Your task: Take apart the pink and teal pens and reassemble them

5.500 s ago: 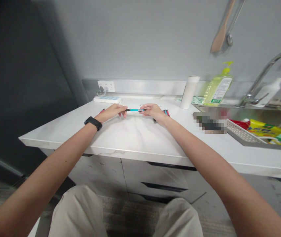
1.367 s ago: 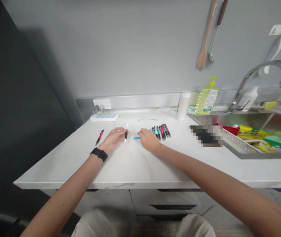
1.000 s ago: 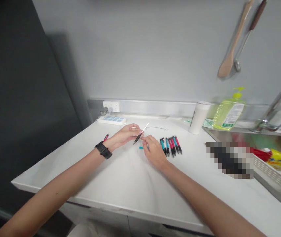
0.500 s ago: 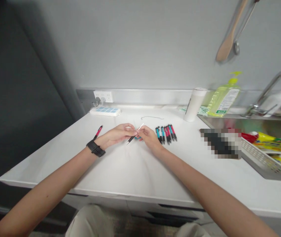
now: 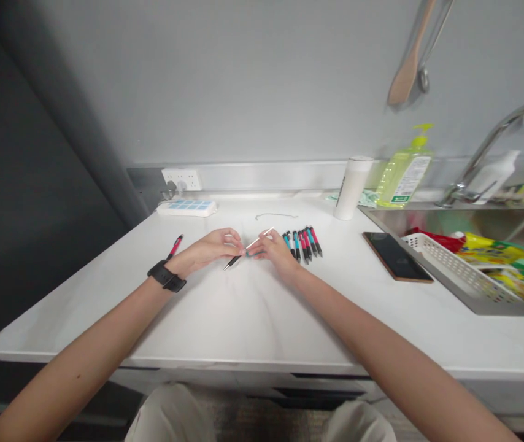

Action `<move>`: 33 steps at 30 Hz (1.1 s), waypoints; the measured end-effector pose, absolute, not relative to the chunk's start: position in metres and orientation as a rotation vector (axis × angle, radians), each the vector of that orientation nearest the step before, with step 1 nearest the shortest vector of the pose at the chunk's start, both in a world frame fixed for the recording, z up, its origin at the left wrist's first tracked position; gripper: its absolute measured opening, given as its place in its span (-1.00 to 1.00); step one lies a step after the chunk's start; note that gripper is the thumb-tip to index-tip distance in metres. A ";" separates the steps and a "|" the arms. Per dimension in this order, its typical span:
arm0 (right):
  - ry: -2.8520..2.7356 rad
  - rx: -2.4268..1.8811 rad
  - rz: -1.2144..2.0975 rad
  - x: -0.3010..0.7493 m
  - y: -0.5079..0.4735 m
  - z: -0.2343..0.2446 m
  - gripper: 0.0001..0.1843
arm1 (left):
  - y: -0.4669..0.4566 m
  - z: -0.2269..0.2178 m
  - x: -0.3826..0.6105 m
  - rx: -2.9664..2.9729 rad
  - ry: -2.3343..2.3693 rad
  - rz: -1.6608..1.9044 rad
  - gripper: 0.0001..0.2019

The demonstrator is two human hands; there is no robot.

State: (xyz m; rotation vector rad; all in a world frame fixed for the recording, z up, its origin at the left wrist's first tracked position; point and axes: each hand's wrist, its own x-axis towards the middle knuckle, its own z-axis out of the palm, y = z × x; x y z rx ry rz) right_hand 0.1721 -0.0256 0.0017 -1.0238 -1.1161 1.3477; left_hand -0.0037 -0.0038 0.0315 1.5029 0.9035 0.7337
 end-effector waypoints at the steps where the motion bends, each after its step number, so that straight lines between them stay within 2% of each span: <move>1: -1.098 -1.032 1.332 0.172 -0.025 0.002 -0.91 | -0.003 0.032 -0.005 1.509 0.914 0.727 -0.68; 8: -1.038 -1.114 1.275 0.178 -0.024 0.003 -0.87 | 0.008 0.033 -0.017 1.705 1.009 0.707 -0.70; 14: -1.034 -1.137 1.280 0.181 -0.023 0.003 -0.86 | 0.013 0.027 -0.025 2.249 1.240 0.579 -0.75; 23: -1.083 -1.135 1.342 0.183 -0.022 0.002 -0.87 | 0.016 0.027 -0.027 2.756 1.004 0.320 -0.86; 33: -1.101 -1.111 1.372 0.178 -0.029 0.007 -0.92 | -0.001 0.038 -0.017 2.771 0.918 0.309 -0.85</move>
